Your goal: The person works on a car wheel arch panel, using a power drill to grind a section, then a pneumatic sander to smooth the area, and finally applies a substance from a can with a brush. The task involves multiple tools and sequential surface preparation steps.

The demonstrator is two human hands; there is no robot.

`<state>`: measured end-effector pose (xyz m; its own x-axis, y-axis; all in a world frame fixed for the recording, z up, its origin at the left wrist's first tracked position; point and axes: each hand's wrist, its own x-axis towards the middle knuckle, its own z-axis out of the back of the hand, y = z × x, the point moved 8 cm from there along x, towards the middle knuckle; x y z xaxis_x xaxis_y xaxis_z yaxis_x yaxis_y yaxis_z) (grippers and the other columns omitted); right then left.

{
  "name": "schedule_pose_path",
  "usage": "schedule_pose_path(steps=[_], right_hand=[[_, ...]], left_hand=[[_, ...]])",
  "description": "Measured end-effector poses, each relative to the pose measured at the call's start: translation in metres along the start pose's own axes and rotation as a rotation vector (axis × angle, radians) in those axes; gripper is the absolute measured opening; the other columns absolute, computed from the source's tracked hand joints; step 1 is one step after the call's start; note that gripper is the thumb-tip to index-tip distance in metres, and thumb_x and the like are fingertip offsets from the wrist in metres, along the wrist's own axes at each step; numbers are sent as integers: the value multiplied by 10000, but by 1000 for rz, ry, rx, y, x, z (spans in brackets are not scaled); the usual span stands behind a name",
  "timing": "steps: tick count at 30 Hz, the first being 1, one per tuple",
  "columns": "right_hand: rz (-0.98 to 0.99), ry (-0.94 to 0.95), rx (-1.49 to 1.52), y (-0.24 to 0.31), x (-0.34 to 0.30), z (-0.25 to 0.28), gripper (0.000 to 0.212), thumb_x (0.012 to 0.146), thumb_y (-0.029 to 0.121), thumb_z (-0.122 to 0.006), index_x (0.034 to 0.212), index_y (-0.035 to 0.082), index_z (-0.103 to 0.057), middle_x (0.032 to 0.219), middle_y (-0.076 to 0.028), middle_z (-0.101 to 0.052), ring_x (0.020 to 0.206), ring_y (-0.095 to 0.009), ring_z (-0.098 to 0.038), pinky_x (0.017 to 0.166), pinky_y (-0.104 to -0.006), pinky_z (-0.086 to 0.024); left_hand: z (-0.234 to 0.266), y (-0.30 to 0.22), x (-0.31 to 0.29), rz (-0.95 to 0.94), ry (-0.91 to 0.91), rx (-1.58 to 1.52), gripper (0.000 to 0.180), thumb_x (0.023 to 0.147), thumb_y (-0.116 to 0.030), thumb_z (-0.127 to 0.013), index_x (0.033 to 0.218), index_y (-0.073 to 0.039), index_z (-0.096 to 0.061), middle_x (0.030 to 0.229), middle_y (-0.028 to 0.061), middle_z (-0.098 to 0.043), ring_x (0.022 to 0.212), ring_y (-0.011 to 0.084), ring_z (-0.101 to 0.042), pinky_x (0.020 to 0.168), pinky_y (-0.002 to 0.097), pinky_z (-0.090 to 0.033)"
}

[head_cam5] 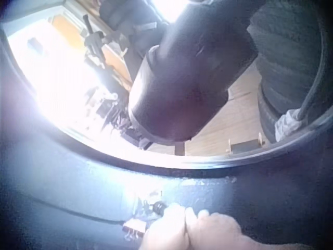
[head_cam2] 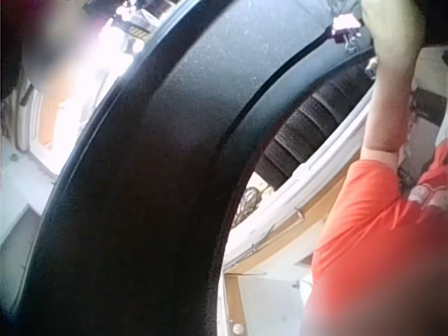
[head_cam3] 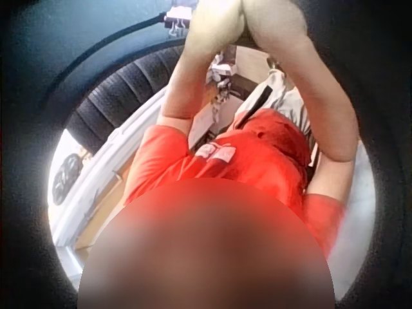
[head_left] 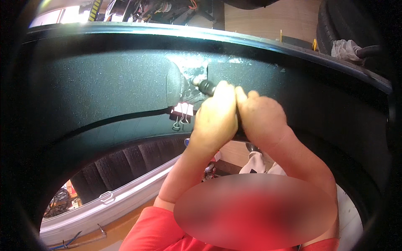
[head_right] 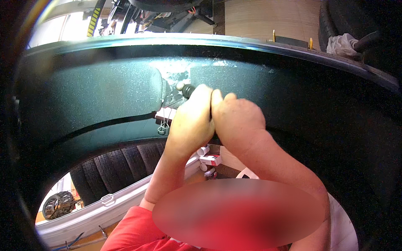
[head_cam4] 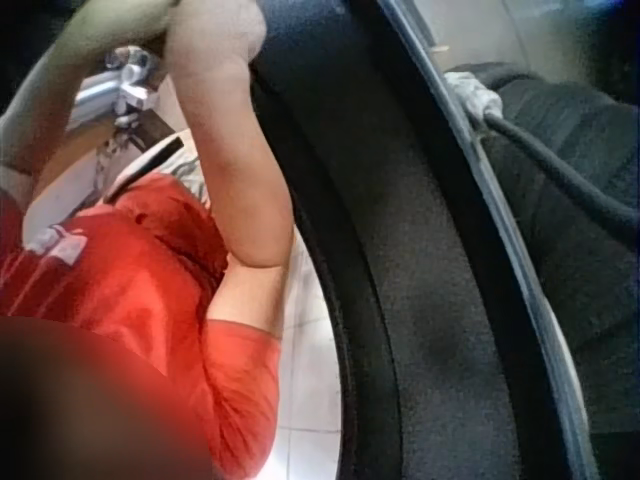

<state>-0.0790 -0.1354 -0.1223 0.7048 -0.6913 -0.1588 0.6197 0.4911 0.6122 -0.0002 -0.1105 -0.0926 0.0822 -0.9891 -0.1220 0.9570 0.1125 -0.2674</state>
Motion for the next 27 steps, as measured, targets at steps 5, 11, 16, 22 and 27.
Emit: schedule_pose_path(steps=[5,11,16,22,27], right_hand=[[-46,-111,-18,-2,1,6,209,880,112,-608,1077,70,-553,928,-153,-680,806,-305,-734,659,-383,-598],[-18,-73,-25,0,3,3,207,877,99,-615,1070,65,-547,927,-160,-680,784,-309,-734,648,-372,-602],[25,-80,-4,4,4,1,211,884,104,-604,1080,55,-543,920,-161,-676,781,-312,-732,639,-378,-602],[5,-97,51,3,8,-2,272,876,104,-609,1130,41,-535,926,-170,-669,783,-329,-722,647,-388,-595],[-4,-76,57,3,8,-3,338,861,91,-616,1184,49,-525,942,-176,-659,790,-338,-713,667,-401,-586]], left_hand=[[5,-3,2,-50,-54,3,175,852,-18,-541,1026,-7,-533,946,242,-595,763,440,-642,684,510,-519],[8,-5,5,-89,-57,7,191,847,-25,-542,1037,-12,-523,964,246,-591,780,452,-640,692,512,-523],[4,1,6,-42,-3,89,192,834,-6,-548,1022,-15,-509,789,233,-606,767,452,-644,674,513,-522],[13,-2,4,-73,-59,62,161,839,-1,-551,996,-5,-517,857,240,-598,766,440,-652,677,499,-529],[17,-2,7,-62,-88,51,199,839,-10,-571,1032,-7,-524,881,228,-602,761,433,-656,675,497,-526]])
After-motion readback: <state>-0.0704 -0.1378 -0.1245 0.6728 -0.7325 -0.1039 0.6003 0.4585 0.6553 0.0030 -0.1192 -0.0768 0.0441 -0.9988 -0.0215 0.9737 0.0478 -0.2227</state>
